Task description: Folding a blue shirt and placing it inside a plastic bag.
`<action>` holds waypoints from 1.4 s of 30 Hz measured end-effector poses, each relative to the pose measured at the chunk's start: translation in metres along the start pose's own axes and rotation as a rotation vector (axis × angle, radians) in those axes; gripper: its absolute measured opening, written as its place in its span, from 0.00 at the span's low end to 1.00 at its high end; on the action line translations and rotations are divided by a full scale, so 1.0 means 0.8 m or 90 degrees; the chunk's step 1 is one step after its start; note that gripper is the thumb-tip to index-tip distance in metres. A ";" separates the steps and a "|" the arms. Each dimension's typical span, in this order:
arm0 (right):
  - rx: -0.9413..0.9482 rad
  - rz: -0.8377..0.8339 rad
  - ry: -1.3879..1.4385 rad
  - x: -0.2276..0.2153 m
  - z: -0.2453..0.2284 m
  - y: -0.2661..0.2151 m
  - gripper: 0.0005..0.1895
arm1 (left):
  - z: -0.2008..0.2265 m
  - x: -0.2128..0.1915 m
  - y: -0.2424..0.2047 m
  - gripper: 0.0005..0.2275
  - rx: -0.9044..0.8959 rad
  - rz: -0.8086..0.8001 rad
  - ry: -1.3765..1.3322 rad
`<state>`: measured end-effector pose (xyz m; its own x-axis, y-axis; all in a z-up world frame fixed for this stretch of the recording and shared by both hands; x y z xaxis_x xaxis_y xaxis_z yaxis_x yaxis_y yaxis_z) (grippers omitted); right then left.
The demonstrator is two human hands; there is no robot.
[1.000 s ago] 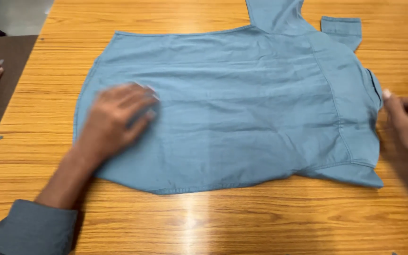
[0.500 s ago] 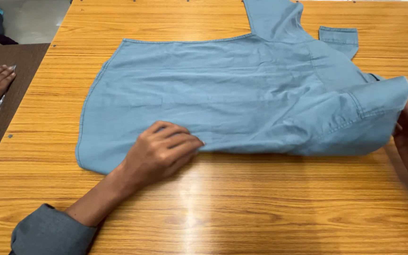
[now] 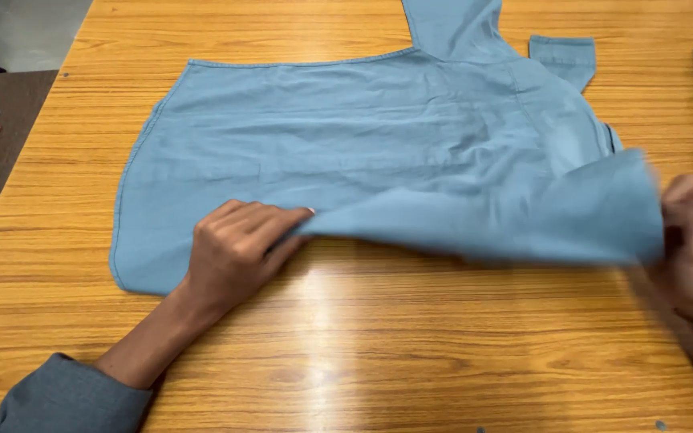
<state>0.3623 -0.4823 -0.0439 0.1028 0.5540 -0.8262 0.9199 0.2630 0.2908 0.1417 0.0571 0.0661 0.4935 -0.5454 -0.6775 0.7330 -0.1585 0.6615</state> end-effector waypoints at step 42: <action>0.064 -0.408 -0.251 -0.018 0.173 -0.106 0.22 | -0.025 0.055 -0.022 0.20 -0.011 -0.296 0.033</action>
<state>0.3352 -0.6220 -0.1236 -0.3533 -0.0110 -0.9355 0.8732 0.3550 -0.3339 0.1599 0.0523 0.0178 0.1335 -0.3772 -0.9165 0.8892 -0.3627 0.2788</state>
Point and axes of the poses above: each hand's wrist, its own y-axis towards the middle knuckle, its own x-axis out of the palm, z = x × y, the point moved 6 cm from there along y, towards the middle knuckle, and after that the axes turned 7 degrees about -y, right-handed, at the moved point
